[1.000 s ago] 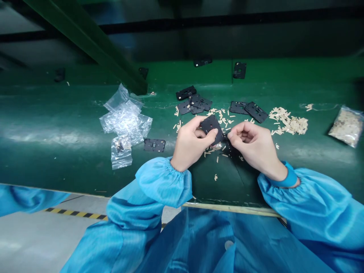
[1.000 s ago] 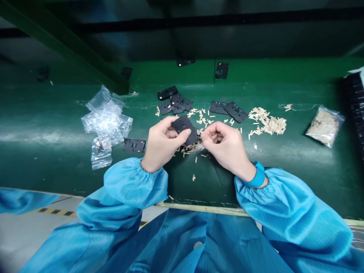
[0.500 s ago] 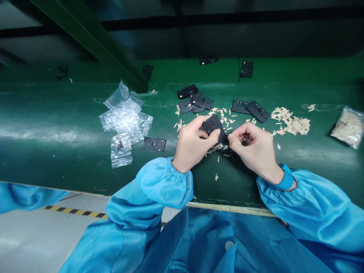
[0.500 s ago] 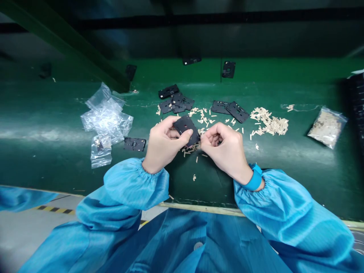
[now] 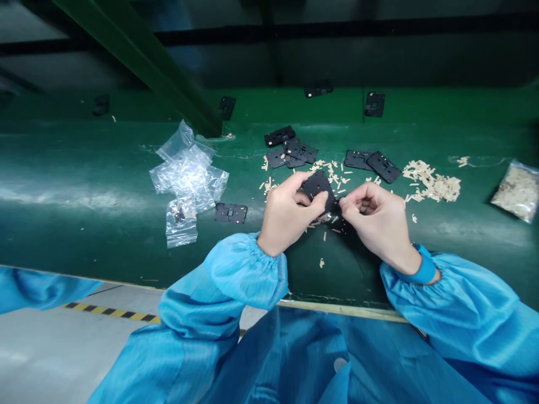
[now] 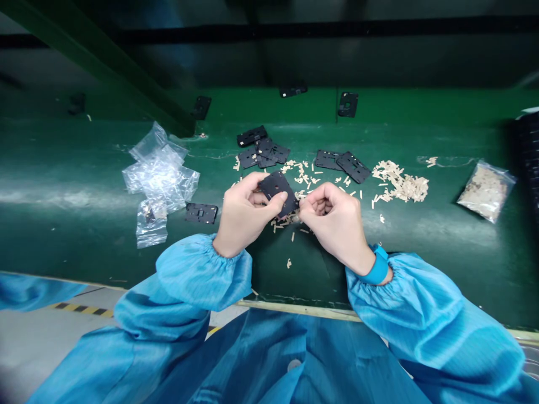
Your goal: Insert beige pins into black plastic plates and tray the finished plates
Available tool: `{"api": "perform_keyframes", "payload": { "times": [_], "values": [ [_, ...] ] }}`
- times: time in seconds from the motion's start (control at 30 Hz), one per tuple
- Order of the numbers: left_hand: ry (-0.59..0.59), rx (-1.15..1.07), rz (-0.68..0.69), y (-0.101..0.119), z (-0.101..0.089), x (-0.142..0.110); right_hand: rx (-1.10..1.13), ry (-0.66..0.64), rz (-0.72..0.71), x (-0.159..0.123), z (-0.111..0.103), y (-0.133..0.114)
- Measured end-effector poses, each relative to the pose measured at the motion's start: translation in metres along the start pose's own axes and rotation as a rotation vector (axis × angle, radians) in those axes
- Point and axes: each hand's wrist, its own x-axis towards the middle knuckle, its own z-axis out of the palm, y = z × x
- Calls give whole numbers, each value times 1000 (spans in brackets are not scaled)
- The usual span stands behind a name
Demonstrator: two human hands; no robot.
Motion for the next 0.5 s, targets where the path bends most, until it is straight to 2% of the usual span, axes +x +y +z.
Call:
{"api": "perform_keyframes", "payload": {
  "times": [0.5],
  "values": [
    [9, -2, -4, -2, 1, 0, -92, 40, -106, -2, 1, -1]
  ]
}}
